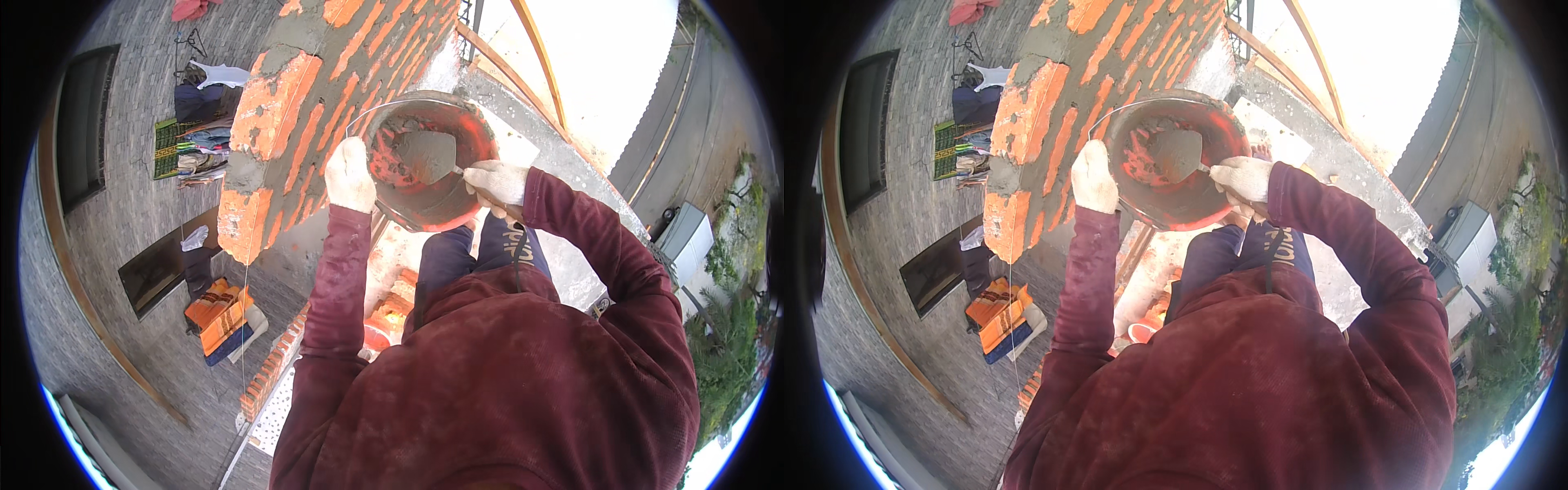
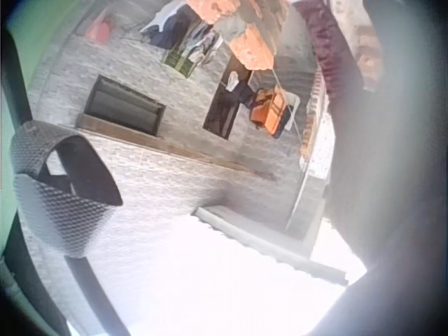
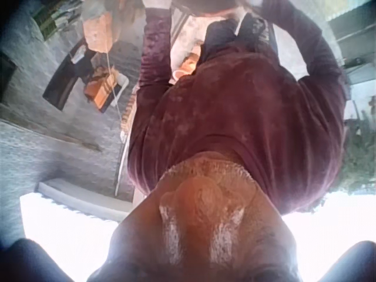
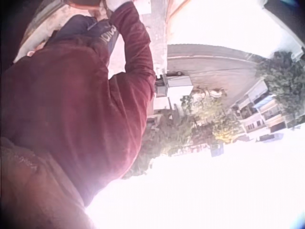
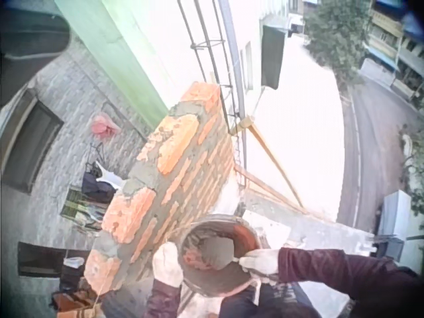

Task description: The person scoops mortar from a bucket with a trowel and applies it to a brick wall. They place bricks onto the mortar and tap them into position, continuing to add mortar between bricks to build up the wall.

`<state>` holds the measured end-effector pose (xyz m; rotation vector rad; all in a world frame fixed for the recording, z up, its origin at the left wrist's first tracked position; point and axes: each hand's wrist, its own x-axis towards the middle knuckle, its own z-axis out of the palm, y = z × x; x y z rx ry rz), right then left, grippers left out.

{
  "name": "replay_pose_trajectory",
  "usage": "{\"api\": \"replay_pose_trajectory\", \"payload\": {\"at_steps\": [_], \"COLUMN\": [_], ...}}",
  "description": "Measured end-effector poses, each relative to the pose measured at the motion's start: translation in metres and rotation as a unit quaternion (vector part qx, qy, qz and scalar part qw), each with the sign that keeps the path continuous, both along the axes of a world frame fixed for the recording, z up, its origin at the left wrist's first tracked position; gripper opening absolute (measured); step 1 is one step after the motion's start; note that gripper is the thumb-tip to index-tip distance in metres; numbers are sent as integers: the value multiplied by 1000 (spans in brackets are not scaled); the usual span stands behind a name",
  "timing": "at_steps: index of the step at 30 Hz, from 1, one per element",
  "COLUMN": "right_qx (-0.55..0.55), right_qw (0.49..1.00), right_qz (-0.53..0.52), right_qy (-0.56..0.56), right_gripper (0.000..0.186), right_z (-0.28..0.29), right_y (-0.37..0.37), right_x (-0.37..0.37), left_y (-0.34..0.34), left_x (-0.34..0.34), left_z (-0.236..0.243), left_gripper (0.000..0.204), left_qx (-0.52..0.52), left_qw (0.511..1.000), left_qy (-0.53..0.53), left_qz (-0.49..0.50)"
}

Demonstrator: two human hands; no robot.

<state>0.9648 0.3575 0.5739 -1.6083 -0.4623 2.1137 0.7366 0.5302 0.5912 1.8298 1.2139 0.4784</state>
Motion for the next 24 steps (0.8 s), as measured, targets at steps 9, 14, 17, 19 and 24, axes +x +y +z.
{"api": "replay_pose_trajectory", "payload": {"at_steps": [9,14,17,19,24], "right_qx": [244,278,285,301,269], "right_qw": [766,676,690,701,786], "right_qz": [357,407,418,395,340], "right_qy": [-476,-548,-518,-511,-441], "right_gripper": [23,18,17,17,23], "right_z": [82,44,46,38,11], "right_y": [-9,-5,-2,-8,-19], "right_x": [42,51,39,35,29], "left_y": [9,14,12,1,1], "left_x": [38,76,83,96,96], "left_z": [50,65,65,73,65], "left_gripper": [36,30,29,30,37], "left_qx": [136,192,203,120,114], "left_qw": [976,936,927,951,958], "left_qy": [79,103,55,30,-24], "left_qz": [-152,-277,-311,-283,-260]}}
